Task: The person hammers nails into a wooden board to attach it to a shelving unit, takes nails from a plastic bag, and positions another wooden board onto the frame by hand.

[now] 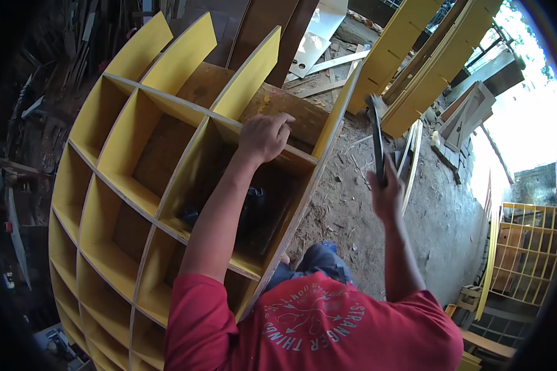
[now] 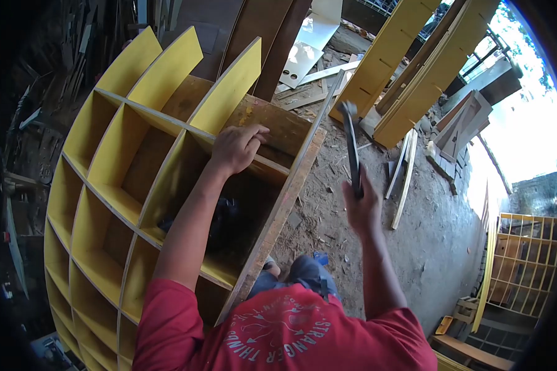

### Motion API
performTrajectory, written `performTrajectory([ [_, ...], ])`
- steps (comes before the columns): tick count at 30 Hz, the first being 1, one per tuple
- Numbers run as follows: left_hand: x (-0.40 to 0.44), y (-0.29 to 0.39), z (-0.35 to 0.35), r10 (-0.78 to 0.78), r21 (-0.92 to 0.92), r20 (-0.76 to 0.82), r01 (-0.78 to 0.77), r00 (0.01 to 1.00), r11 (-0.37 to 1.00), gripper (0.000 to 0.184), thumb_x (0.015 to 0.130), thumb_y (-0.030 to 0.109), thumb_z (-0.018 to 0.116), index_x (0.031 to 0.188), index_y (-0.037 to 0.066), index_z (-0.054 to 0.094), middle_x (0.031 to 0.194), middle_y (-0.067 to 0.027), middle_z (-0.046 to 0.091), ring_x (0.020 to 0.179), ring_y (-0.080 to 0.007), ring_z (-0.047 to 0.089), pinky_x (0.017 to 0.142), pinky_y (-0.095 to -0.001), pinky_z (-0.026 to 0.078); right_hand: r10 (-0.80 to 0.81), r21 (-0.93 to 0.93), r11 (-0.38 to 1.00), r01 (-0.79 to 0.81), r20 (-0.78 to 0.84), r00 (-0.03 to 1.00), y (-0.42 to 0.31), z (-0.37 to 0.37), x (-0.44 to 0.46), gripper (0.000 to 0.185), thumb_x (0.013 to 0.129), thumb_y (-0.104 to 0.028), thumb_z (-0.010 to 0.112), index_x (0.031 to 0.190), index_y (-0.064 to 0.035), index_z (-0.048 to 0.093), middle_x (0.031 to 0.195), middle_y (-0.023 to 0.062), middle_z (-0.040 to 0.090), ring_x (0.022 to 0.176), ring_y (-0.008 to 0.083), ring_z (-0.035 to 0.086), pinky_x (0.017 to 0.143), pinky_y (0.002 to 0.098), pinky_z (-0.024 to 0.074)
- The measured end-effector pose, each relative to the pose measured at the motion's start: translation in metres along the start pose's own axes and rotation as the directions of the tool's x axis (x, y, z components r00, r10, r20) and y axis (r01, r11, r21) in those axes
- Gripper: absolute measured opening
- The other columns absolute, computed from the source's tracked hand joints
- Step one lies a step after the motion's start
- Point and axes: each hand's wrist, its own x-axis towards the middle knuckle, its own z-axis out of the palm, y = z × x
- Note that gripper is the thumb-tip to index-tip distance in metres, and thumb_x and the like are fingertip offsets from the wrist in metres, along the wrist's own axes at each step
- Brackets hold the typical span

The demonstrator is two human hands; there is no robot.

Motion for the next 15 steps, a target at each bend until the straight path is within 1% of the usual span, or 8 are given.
performTrajectory([
  [1, -0.001, 0.0, -0.003, 0.01, -0.048, -0.014, -0.011, 1.0, 0.999, 0.034, 0.096, 0.021, 0.05, 0.121, 0.014, 0.073, 0.106, -0.0087, 0.08, 0.105, -0.031, 0.074, 0.098, -0.0451, 0.054, -0.086, -0.038, 0.995, 0.088, 0.055, 0.995, -0.013, -0.01, 0.029, 0.064, 0.098, -0.023, 0.076, 0.155, -0.0045, 0.052, 0.073, 0.0004, 0.054, 0.06, 0.0095, 0.05, 0.057, 0.0314, 0.0443],
  [2, -0.001, 0.0, -0.005, 0.021, -0.088, -0.027, -0.024, 0.999, 0.996, 0.034, 0.096, 0.019, 0.05, 0.121, 0.013, 0.072, 0.105, -0.0088, 0.08, 0.104, -0.0306, 0.074, 0.098, -0.0441, 0.054, -0.118, -0.045, 0.991, 0.122, 0.094, 0.989, -0.038, -0.018, 0.054, 0.062, 0.097, -0.02, 0.076, 0.154, -0.0072, 0.054, 0.073, 0.0056, 0.06, 0.061, 0.0138, 0.056, 0.06, 0.0339, 0.0484],
  [3, -0.002, 0.0, -0.008, 0.029, -0.125, -0.042, -0.034, 0.999, 0.992, 0.035, 0.095, 0.017, 0.05, 0.122, 0.012, 0.072, 0.105, -0.0089, 0.081, 0.103, -0.0302, 0.075, 0.097, -0.0431, 0.055, -0.133, -0.086, 0.985, 0.148, 0.16, 0.978, -0.066, -0.027, 0.076, 0.058, 0.095, -0.018, 0.074, 0.15, -0.0085, 0.058, 0.078, 0.0147, 0.068, 0.068, 0.0259, 0.067, 0.069, 0.0401, 0.0525],
  [5, -0.003, -0.001, -0.012, 0.007, -0.213, -0.027, -0.013, 1.0, 0.977, 0.036, 0.094, 0.012, 0.05, 0.123, 0.009, 0.072, 0.104, -0.0099, 0.081, 0.103, -0.0296, 0.075, 0.097, -0.0413, 0.055, -0.261, -0.112, 0.949, 0.295, 0.252, 0.932, -0.08, -0.019, 0.124, 0.051, 0.093, -0.015, 0.074, 0.143, -0.0107, 0.063, 0.09, 0.0227, 0.073, 0.086, 0.0378, 0.072, 0.081, 0.047, 0.0544],
  [8, 0.002, 0.001, -0.016, -0.064, -0.318, 0.022, 0.067, 0.998, 0.946, 0.039, 0.091, 0.004, 0.049, 0.123, 0.003, 0.071, 0.105, -0.0128, 0.08, 0.105, -0.0287, 0.076, 0.097, -0.039, 0.056, -0.318, -0.174, 0.881, 0.439, 0.47, 0.823, -0.098, 0.015, 0.188, 0.048, 0.089, -0.013, 0.074, 0.136, -0.0134, 0.066, 0.099, 0.0246, 0.074, 0.099, 0.042, 0.072, 0.087, 0.0517, 0.0543],
  [12, 0.001, 0.011, -0.016, -0.154, -0.345, -0.024, 0.136, 0.988, 0.929, 0.038, 0.089, -0.003, 0.048, 0.121, -0.003, 0.07, 0.107, -0.0164, 0.078, 0.107, -0.0273, 0.076, 0.099, -0.037, 0.056, -0.287, -0.14, 0.76, 0.635, 0.804, 0.52, -0.08, 0.107, 0.265, 0.044, 0.087, -0.018, 0.075, 0.13, -0.0155, 0.07, 0.106, 0.0206, 0.076, 0.104, 0.0388, 0.073, 0.092, 0.0493, 0.0559],
  [14, 0.007, 0.015, -0.018, -0.232, -0.377, -0.071, 0.19, 0.97, 0.907, 0.038, 0.088, -0.004, 0.048, 0.12, -0.004, 0.069, 0.108, -0.0171, 0.077, 0.107, -0.0266, 0.075, 0.1, -0.0361, 0.055, -0.31, -0.055, 0.647, 0.76, 0.892, 0.328, -0.066, 0.147, 0.288, 0.044, 0.086, -0.023, 0.076, 0.128, -0.0141, 0.072, 0.111, 0.0174, 0.077, 0.108, 0.0372, 0.073, 0.095, 0.0471, 0.0563],
  [15, 0.009, 0.019, -0.017, -0.294, -0.407, -0.09, 0.234, 0.952, 0.883, 0.039, 0.087, -0.005, 0.049, 0.12, -0.004, 0.069, 0.109, -0.0172, 0.077, 0.107, -0.0262, 0.075, 0.1, -0.0356, 0.055, -0.253, -0.025, 0.523, 0.852, 0.95, 0.183, -0.077, 0.16, 0.298, 0.043, 0.086, -0.026, 0.076, 0.127, -0.0128, 0.073, 0.112, 0.0168, 0.077, 0.108, 0.0373, 0.073, 0.094, 0.0472, 0.0564],
])
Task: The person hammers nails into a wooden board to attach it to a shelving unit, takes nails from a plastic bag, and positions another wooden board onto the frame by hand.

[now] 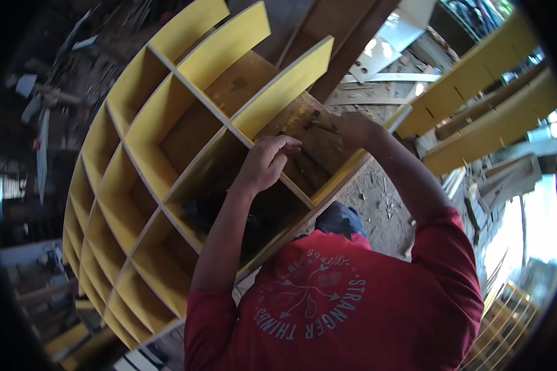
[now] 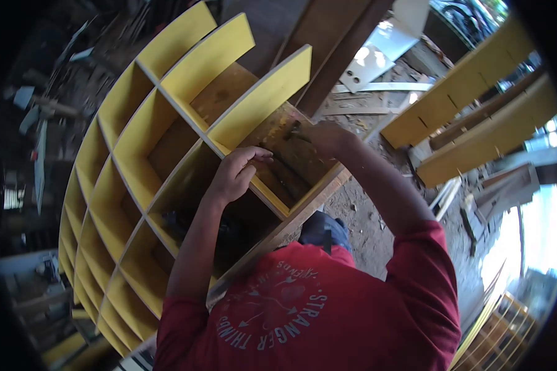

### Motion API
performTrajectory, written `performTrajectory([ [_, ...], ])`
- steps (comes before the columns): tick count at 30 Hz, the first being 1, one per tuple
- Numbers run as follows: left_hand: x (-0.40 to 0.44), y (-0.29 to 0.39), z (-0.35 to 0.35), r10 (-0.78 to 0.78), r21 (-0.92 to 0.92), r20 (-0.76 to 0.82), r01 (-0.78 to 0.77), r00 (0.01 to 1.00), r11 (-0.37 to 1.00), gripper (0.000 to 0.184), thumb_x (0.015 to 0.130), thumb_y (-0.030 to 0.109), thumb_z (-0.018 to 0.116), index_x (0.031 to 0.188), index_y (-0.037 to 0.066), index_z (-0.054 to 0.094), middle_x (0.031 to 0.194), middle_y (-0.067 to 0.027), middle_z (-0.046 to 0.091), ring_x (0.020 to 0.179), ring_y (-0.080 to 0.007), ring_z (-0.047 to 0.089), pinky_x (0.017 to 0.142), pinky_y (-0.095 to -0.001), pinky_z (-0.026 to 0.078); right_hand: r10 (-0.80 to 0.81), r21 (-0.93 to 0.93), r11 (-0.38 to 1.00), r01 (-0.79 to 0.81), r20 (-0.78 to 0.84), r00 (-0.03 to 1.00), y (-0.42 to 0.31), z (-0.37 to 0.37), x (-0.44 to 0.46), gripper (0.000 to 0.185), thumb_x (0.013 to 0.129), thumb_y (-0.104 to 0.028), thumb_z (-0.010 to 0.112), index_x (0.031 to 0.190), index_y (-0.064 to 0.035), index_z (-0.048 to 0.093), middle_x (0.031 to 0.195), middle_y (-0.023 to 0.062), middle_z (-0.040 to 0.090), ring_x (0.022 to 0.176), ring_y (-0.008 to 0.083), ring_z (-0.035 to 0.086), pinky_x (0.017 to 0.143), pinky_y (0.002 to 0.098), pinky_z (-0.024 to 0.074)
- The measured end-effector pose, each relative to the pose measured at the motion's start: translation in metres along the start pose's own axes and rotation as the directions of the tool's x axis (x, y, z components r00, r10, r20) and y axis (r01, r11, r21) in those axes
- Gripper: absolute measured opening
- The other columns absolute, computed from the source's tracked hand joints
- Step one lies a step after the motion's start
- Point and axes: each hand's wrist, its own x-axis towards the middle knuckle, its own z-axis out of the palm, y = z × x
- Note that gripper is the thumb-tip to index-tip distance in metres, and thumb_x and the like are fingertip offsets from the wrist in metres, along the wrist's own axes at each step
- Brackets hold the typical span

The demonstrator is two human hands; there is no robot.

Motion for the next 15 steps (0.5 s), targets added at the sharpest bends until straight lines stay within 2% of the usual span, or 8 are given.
performTrajectory([
  [2, 0.003, 0.006, 0.008, -0.087, -0.038, -0.066, 0.085, 0.994, 0.996, 0.039, 0.086, -0.006, 0.048, 0.12, -0.004, 0.069, 0.11, -0.0171, 0.077, 0.107, -0.0259, 0.075, 0.1, -0.0352, 0.055, -0.113, -0.244, 0.953, 0.181, 0.269, 0.956, -0.007, -0.028, 0.033, 0.044, 0.086, -0.031, 0.077, 0.125, -0.0104, 0.074, 0.112, 0.0157, 0.077, 0.109, 0.0376, 0.072, 0.093, 0.0473, 0.0567],
  [5, 0.012, 0.005, 0.019, -0.149, -0.008, -0.168, 0.149, 0.974, 0.989, 0.039, 0.087, -0.008, 0.048, 0.12, -0.004, 0.069, 0.111, -0.0165, 0.076, 0.106, -0.026, 0.074, 0.099, -0.0355, 0.056, -0.172, -0.39, 0.804, 0.449, 0.571, 0.803, -0.047, -0.037, 0.079, 0.054, 0.083, -0.036, 0.082, 0.131, -0.0136, 0.074, 0.136, 0.0135, 0.071, 0.125, 0.0319, 0.068, 0.103, 0.0467, 0.0533],
  [7, 0.011, 0.007, 0.026, -0.158, 0.075, -0.253, 0.182, 0.955, 0.98, 0.038, 0.088, -0.008, 0.048, 0.12, -0.004, 0.069, 0.111, -0.0159, 0.076, 0.106, -0.0261, 0.074, 0.099, -0.0358, 0.056, -0.228, -0.357, 0.778, 0.517, 0.606, 0.762, -0.057, -0.023, 0.105, 0.055, 0.085, -0.042, 0.08, 0.132, -0.0148, 0.074, 0.138, 0.0134, 0.07, 0.126, 0.0303, 0.067, 0.103, 0.0481, 0.0532],
  [9, 0.002, 0.006, 0.041, -0.05, 0.061, -0.368, 0.077, 0.928, 0.995, 0.032, 0.091, -0.007, 0.053, 0.117, -0.003, 0.07, 0.109, -0.0147, 0.076, 0.105, -0.0259, 0.074, 0.097, -0.0362, 0.057, -0.274, -0.342, 0.739, 0.581, 0.635, 0.722, -0.072, -0.008, 0.131, 0.055, 0.088, -0.047, 0.077, 0.133, -0.0153, 0.074, 0.14, 0.0137, 0.069, 0.127, 0.0289, 0.067, 0.103, 0.0487, 0.0533],
  [12, -0.017, 0.05, 0.064, -0.005, 0.173, -0.485, 0.101, 0.874, 0.98, 0.028, 0.087, -0.002, 0.064, 0.113, 0.003, 0.072, 0.105, -0.0177, 0.074, 0.099, -0.0367, 0.072, 0.09, -0.044, 0.057, -0.238, -0.275, 0.843, 0.463, 0.58, 0.779, -0.078, 0.024, 0.15, 0.056, 0.091, -0.051, 0.072, 0.133, -0.0152, 0.074, 0.142, 0.0147, 0.067, 0.129, 0.0275, 0.066, 0.103, 0.0481, 0.0536],
  [13, -0.026, 0.064, 0.074, -0.131, 0.186, -0.47, 0.244, 0.873, 0.952, 0.031, 0.083, -0.001, 0.067, 0.113, 0.005, 0.073, 0.111, -0.017, 0.075, 0.105, -0.0377, 0.07, 0.098, -0.0477, 0.054, -0.239, -0.269, 0.859, 0.437, 0.544, 0.804, -0.078, 0.038, 0.153, 0.056, 0.092, -0.053, 0.07, 0.133, -0.0152, 0.074, 0.143, 0.015, 0.066, 0.13, 0.027, 0.065, 0.103, 0.0479, 0.0537],
  [14, -0.035, 0.07, 0.088, -0.063, 0.238, -0.523, 0.216, 0.85, 0.947, 0.031, 0.084, 0.001, 0.067, 0.113, 0.007, 0.074, 0.121, -0.0151, 0.073, 0.119, -0.0375, 0.065, 0.107, -0.0499, 0.048, -0.243, -0.281, 0.86, 0.426, 0.509, 0.826, -0.078, 0.052, 0.154, 0.056, 0.093, -0.054, 0.069, 0.133, -0.0152, 0.074, 0.144, 0.0154, 0.066, 0.131, 0.0265, 0.065, 0.103, 0.0478, 0.0538],
  [15, -0.048, 0.076, 0.103, -0.065, 0.314, -0.526, 0.265, 0.848, 0.912, 0.04, 0.085, 0.005, 0.067, 0.125, 0.009, 0.07, 0.145, -0.0181, 0.06, 0.141, -0.0389, 0.051, 0.119, -0.0506, 0.039, -0.326, -0.361, 0.77, 0.526, 0.486, 0.811, -0.075, 0.068, 0.158, 0.058, 0.094, -0.058, 0.065, 0.131, -0.0141, 0.075, 0.137, 0.016, 0.07, 0.127, 0.0267, 0.068, 0.104, 0.0469, 0.0537],
])
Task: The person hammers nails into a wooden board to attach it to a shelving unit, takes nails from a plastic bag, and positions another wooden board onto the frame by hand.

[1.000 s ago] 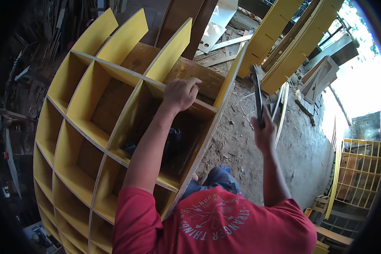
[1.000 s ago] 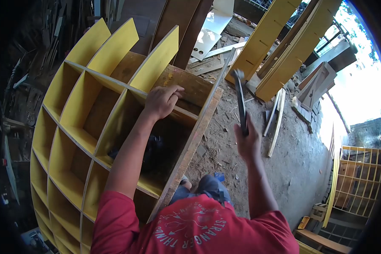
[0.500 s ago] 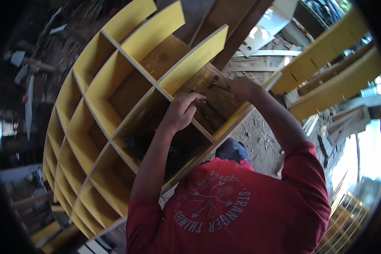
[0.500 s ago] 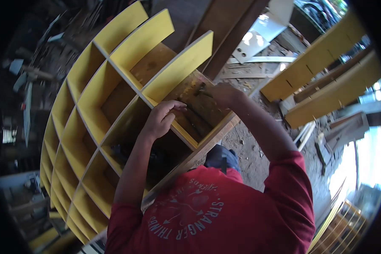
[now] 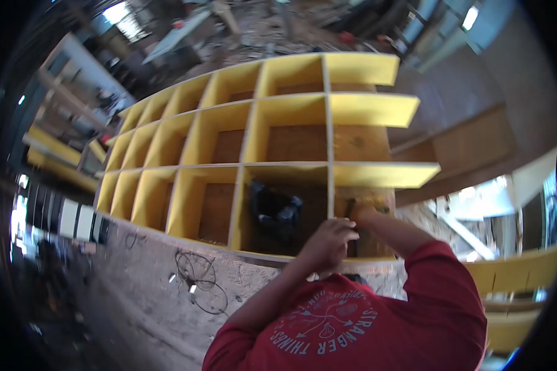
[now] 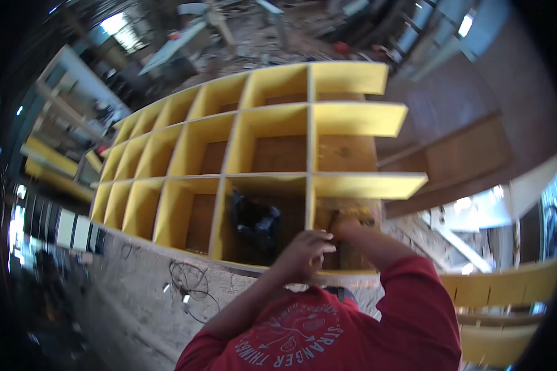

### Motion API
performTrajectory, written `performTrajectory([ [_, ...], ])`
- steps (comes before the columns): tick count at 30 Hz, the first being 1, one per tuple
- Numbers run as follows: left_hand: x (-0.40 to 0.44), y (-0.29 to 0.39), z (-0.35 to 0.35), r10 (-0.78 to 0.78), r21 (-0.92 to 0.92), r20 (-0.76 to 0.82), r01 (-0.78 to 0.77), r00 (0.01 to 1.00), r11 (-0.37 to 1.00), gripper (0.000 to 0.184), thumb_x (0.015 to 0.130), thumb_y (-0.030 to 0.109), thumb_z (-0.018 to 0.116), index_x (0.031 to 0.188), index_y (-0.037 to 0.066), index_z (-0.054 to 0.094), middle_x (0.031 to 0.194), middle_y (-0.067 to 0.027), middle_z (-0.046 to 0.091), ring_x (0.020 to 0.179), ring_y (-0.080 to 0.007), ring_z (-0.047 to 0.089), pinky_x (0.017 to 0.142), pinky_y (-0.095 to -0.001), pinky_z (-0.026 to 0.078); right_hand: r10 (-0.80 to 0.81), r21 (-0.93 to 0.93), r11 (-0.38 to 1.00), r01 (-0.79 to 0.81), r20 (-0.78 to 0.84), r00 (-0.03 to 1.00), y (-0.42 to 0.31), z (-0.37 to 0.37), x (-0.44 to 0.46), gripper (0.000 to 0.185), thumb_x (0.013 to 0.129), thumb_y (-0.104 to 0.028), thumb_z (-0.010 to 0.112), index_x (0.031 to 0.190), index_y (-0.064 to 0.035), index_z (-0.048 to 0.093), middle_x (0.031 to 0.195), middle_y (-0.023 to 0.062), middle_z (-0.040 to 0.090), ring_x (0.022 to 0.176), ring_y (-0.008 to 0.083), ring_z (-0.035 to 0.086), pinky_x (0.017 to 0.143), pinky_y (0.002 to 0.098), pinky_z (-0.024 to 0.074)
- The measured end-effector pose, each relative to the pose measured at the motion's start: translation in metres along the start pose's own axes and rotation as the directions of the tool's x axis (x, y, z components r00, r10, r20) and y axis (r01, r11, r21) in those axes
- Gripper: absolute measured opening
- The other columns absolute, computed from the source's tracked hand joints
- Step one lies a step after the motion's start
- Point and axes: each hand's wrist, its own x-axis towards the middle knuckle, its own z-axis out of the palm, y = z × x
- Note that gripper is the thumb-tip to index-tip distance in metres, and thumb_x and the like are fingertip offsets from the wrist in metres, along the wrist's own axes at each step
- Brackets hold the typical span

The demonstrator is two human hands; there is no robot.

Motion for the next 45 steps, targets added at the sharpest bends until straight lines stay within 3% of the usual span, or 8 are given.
performTrajectory([
  [4, -0.05, 0.021, 0.008, -0.156, 0.192, -0.1, 0.173, 0.983, 0.966, 0.068, 0.088, 0.016, 0.071, 0.152, 0.012, 0.05, 0.168, -0.0237, 0.028, 0.16, -0.0377, 0.023, 0.132, -0.052, 0.018, 0.072, 0.257, 0.959, -0.116, 0.175, 0.982, -0.018, -0.016, -0.023, 0.062, 0.094, -0.062, 0.062, 0.12, -0.0074, 0.078, 0.107, 0.0145, 0.08, 0.104, 0.0313, 0.078, 0.101, 0.0461, 0.0574],
  [10, -0.056, 0.018, 0.018, -0.17, 0.176, -0.096, 0.185, 0.981, 0.967, 0.065, 0.093, 0.024, 0.07, 0.152, 0.006, 0.048, 0.167, -0.0221, 0.032, 0.158, -0.0381, 0.027, 0.129, -0.0502, 0.027, 0.183, 0.709, 0.667, -0.229, 0.142, 0.973, -0.001, -0.023, -0.037, 0.067, 0.098, -0.054, 0.062, 0.109, 0.0111, 0.071, 0.087, 0.0215, 0.077, 0.068, 0.036, 0.077, 0.068, 0.0418, 0.0672],
  [15, -0.061, 0.005, 0.017, -0.077, 0.08, -0.133, 0.088, 0.988, 0.993, 0.06, 0.095, 0.021, 0.07, 0.149, 0.004, 0.05, 0.164, -0.0232, 0.036, 0.155, -0.041, 0.031, 0.125, -0.049, 0.033, 0.201, 0.97, 0.2, 0.138, -0.179, 0.963, 0.019, -0.06, -0.109, 0.043, 0.094, -0.04, 0.066, 0.107, 0.0021, 0.065, 0.084, 0.0132, 0.071, 0.068, 0.0295, 0.073, 0.065, 0.0428, 0.0643],
  [19, -0.066, -0.005, 0.017, -0.056, -0.023, -0.181, 0.053, 0.982, 0.998, 0.056, 0.094, 0.014, 0.069, 0.146, 0.002, 0.052, 0.16, -0.025, 0.04, 0.151, -0.0443, 0.036, 0.124, -0.0489, 0.035, 0.152, 0.704, -0.413, 0.578, -0.573, 0.805, 0.006, -0.064, -0.211, 0.029, 0.099, -0.02, 0.062, 0.122, -0.0011, 0.062, 0.085, 0.007, 0.062, 0.069, 0.0222, 0.066, 0.065, 0.0356, 0.058],
  [25, -0.062, -0.028, 0.036, 0.024, 0.004, -0.315, -0.024, 0.949, 1.0, 0.045, 0.092, 0.003, 0.063, 0.136, -0.001, 0.06, 0.149, -0.0283, 0.052, 0.144, -0.0447, 0.046, 0.122, -0.0483, 0.037, 0.509, 0.662, -0.257, 0.705, -0.527, 0.68, -0.111, 0.012, -0.315, 0.042, 0.11, -0.023, 0.057, 0.146, -0.0018, 0.051, 0.086, 0.0049, 0.059, 0.068, 0.0131, 0.058, 0.06, 0.0299, 0.0496],
  [31, -0.058, -0.028, 0.027, 0.085, -0.053, -0.316, -0.107, 0.945, 0.993, 0.042, 0.089, -0.009, 0.057, 0.131, -0.003, 0.06, 0.143, -0.0299, 0.056, 0.138, -0.0459, 0.05, 0.12, -0.0493, 0.04, 0.47, 0.888, -0.031, 0.459, -0.392, 0.791, -0.187, 0.163, -0.326, 0.031, 0.109, -0.031, 0.06, 0.117, -0.0013, 0.067, 0.088, 0.0021, 0.066, 0.085, 0.0105, 0.062, 0.077, 0.029, 0.0498],
  [38, -0.063, -0.024, 0.025, 0.018, -0.076, -0.26, -0.039, 0.966, 0.996, 0.044, 0.089, -0.01, 0.053, 0.132, -0.002, 0.058, 0.146, -0.0266, 0.054, 0.143, -0.0419, 0.047, 0.122, -0.0462, 0.039, 0.409, 0.959, 0.163, 0.23, -0.278, 0.869, -0.21, 0.217, -0.25, 0.039, 0.107, -0.034, 0.061, 0.128, -0.0009, 0.064, 0.09, 0.0033, 0.064, 0.083, 0.0132, 0.056, 0.078, 0.0345, 0.0501],
  [45, -0.061, -0.02, 0.032, 0.012, -0.002, -0.291, -0.013, 0.957, 1.0, 0.05, 0.085, -0.01, 0.051, 0.133, 0.002, 0.06, 0.146, -0.0218, 0.057, 0.143, -0.0387, 0.048, 0.123, -0.0454, 0.038, 0.335, 0.931, -0.097, 0.351, -0.302, 0.892, -0.224, 0.214, -0.201, 0.037, 0.106, -0.034, 0.062, 0.13, -0.0055, 0.062, 0.082, -0.0008, 0.057, 0.069, 0.0094, 0.049, 0.061, 0.0313, 0.0443],
])
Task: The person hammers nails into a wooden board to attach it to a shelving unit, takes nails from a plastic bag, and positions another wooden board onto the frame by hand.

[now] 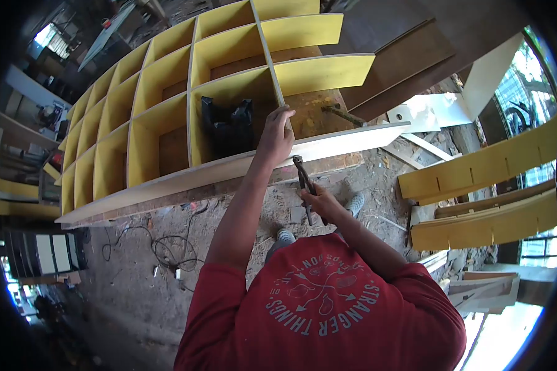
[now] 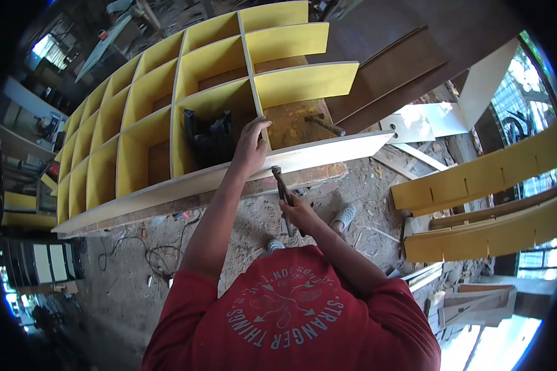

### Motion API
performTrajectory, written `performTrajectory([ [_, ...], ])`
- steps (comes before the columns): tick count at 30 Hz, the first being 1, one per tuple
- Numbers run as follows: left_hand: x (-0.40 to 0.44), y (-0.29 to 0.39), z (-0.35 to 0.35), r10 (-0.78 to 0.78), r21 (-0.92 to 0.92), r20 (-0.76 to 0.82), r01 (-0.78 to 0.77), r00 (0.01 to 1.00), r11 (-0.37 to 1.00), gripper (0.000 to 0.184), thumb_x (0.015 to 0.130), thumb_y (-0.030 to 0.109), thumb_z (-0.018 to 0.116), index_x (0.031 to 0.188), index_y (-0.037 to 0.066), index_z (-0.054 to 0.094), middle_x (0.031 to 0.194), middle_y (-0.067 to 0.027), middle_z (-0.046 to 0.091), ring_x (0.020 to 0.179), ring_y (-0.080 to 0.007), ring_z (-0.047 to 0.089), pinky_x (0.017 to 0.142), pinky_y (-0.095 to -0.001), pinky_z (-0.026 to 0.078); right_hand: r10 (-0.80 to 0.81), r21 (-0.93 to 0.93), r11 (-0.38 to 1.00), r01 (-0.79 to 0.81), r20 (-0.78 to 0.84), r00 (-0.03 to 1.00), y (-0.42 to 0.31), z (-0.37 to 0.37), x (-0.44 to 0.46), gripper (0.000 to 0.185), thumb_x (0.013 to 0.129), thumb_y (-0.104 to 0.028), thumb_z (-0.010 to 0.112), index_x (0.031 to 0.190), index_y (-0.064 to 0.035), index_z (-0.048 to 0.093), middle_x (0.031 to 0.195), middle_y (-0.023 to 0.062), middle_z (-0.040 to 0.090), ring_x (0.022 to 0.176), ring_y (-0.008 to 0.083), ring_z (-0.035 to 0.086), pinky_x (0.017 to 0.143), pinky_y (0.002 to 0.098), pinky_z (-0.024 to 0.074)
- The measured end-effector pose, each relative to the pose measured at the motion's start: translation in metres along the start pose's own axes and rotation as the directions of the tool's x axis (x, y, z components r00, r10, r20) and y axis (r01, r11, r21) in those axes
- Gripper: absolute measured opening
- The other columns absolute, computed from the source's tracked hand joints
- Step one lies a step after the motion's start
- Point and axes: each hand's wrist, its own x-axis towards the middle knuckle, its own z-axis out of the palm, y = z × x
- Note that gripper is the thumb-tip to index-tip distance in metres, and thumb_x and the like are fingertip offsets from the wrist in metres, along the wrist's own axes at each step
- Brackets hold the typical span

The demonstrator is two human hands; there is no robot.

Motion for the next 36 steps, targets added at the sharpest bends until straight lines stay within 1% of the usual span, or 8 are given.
performTrajectory([
  [5, 0.002, 0.01, 0.004, -0.018, 0.049, -0.04, 0.02, 0.999, 0.999, 0.052, 0.083, -0.011, 0.049, 0.132, 0.002, 0.062, 0.143, -0.0216, 0.059, 0.14, -0.0391, 0.051, 0.121, -0.0459, 0.039, -0.02, 0.111, 0.994, 0.017, 0.029, 0.999, 0.01, 0.007, 0.013, 0.031, 0.108, -0.032, 0.061, 0.119, -0.003, 0.06, 0.084, 0.0036, 0.059, 0.077, 0.0128, 0.055, 0.069, 0.0354, 0.0488],
  [8, 0.008, 0.014, 0.003, -0.034, 0.072, -0.031, 0.037, 0.999, 0.997, 0.051, 0.083, -0.01, 0.05, 0.13, 0.001, 0.063, 0.142, -0.0214, 0.06, 0.139, -0.039, 0.051, 0.12, -0.0458, 0.04, -0.095, 0.15, 0.985, 0.085, 0.062, 0.994, 0.017, 0.007, 0.015, 0.029, 0.109, -0.032, 0.059, 0.114, -0.0035, 0.059, 0.085, 0.0032, 0.058, 0.077, 0.0129, 0.055, 0.07, 0.0356, 0.0484],
  [12, 0.007, 0.016, 0.001, -0.049, 0.046, -0.027, 0.05, 0.998, 0.998, 0.048, 0.082, -0.009, 0.051, 0.128, 0.0, 0.064, 0.142, -0.0214, 0.059, 0.139, -0.0396, 0.05, 0.12, -0.0465, 0.041, -0.069, 0.139, 0.989, 0.057, 0.086, 0.994, 0.018, 0.004, 0.016, 0.028, 0.11, -0.033, 0.057, 0.113, -0.0045, 0.058, 0.083, 0.0024, 0.056, 0.076, 0.0126, 0.054, 0.07, 0.0346, 0.0474],
  [15, 0.008, 0.015, 0.0, -0.055, 0.041, -0.032, 0.056, 0.998, 0.998, 0.048, 0.083, -0.009, 0.05, 0.128, 0.0, 0.064, 0.142, -0.0211, 0.06, 0.139, -0.0396, 0.05, 0.12, -0.0462, 0.041, -0.088, 0.078, 0.994, 0.082, 0.075, 0.993, 0.016, 0.006, 0.015, 0.029, 0.11, -0.033, 0.057, 0.116, -0.0044, 0.057, 0.085, 0.0015, 0.056, 0.075, 0.0124, 0.052, 0.069, 0.0342, 0.0469],
  [21, 0.005, 0.01, 0.0, -0.008, 0.062, -0.032, 0.01, 0.999, 0.998, 0.047, 0.083, -0.009, 0.051, 0.128, 0.0, 0.064, 0.141, -0.0212, 0.06, 0.138, -0.0398, 0.051, 0.119, -0.0466, 0.042, 0.005, 0.329, 0.944, -0.032, 0.085, 0.996, 0.013, 0.018, 0.012, 0.029, 0.11, -0.032, 0.059, 0.122, -0.0056, 0.055, 0.09, 0.0023, 0.059, 0.078, 0.0126, 0.06, 0.071, 0.0325, 0.0507],
  [24, 0.005, 0.01, -0.001, 0.017, 0.055, -0.032, -0.015, 0.999, 0.998, 0.046, 0.083, -0.009, 0.052, 0.127, 0.0, 0.063, 0.141, -0.0214, 0.06, 0.138, -0.0398, 0.051, 0.118, -0.0469, 0.043, -0.005, 0.221, 0.975, -0.008, 0.057, 0.998, 0.005, 0.016, 0.007, 0.028, 0.11, -0.032, 0.058, 0.121, -0.0063, 0.055, 0.089, 0.0027, 0.059, 0.078, 0.0129, 0.063, 0.068, 0.0322, 0.0518],
  [31, 0.002, 0.009, -0.002, 0.047, 0.047, -0.03, -0.045, 0.998, 0.998, 0.043, 0.084, -0.01, 0.055, 0.125, 0.001, 0.062, 0.141, -0.0216, 0.06, 0.137, -0.0405, 0.051, 0.116, -0.0471, 0.044, -0.059, 0.283, 0.958, 0.051, 0.021, 0.998, 0.02, 0.03, 0.015, 0.032, 0.111, -0.037, 0.057, 0.127, -0.0088, 0.054, 0.097, 0.0054, 0.066, 0.08, 0.0137, 0.068, 0.064, 0.0293, 0.0494],
  [36, 0.002, 0.01, -0.002, 0.029, 0.046, -0.019, -0.028, 0.999, 0.999, 0.045, 0.087, -0.011, 0.053, 0.128, 0.002, 0.064, 0.143, -0.0208, 0.059, 0.139, -0.039, 0.051, 0.118, -0.0454, 0.042, -0.004, 0.272, 0.962, -0.007, 0.039, 0.999, 0.004, 0.032, 0.006, 0.031, 0.111, -0.033, 0.056, 0.128, -0.0076, 0.053, 0.091, 0.0037, 0.059, 0.076, 0.0151, 0.064, 0.066, 0.0335, 0.0559],
])
